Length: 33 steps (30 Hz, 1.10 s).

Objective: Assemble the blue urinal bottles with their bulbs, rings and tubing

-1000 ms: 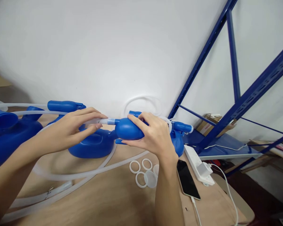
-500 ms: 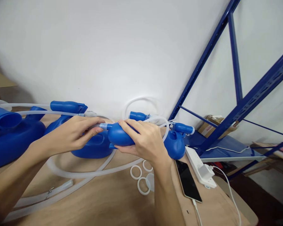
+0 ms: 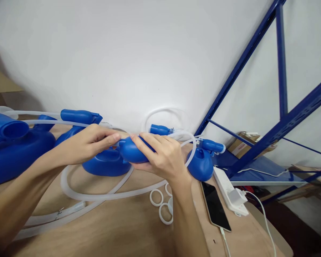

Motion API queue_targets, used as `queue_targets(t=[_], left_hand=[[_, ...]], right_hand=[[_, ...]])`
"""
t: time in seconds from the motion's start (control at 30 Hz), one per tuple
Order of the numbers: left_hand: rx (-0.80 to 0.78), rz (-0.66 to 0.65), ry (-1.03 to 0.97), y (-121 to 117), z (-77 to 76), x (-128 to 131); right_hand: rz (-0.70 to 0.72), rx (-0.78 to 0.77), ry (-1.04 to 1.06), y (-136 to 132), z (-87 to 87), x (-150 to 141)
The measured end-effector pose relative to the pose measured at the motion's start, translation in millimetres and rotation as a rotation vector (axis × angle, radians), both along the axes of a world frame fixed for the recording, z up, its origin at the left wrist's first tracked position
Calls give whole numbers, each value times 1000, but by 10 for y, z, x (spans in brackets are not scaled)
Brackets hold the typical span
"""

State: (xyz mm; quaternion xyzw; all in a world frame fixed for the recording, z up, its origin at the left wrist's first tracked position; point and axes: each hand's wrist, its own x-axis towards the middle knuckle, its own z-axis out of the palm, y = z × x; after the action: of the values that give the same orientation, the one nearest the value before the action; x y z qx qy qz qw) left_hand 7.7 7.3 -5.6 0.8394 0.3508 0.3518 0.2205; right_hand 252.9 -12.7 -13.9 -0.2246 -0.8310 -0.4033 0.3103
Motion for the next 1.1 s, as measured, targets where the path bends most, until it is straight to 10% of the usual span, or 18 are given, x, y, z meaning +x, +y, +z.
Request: queue_targets(t=[0.27,0.53,1.1], left_hand=[[644,346,-164,-131,-114,128],[-64,75,-282,-10,-297,247],[-139,48,-438,-66,-271,315]], right_hand=[[-187,-87,257,38,45,251],[-116,-125,337,-38,79,282],[-124,-71,240,-11,54,194]])
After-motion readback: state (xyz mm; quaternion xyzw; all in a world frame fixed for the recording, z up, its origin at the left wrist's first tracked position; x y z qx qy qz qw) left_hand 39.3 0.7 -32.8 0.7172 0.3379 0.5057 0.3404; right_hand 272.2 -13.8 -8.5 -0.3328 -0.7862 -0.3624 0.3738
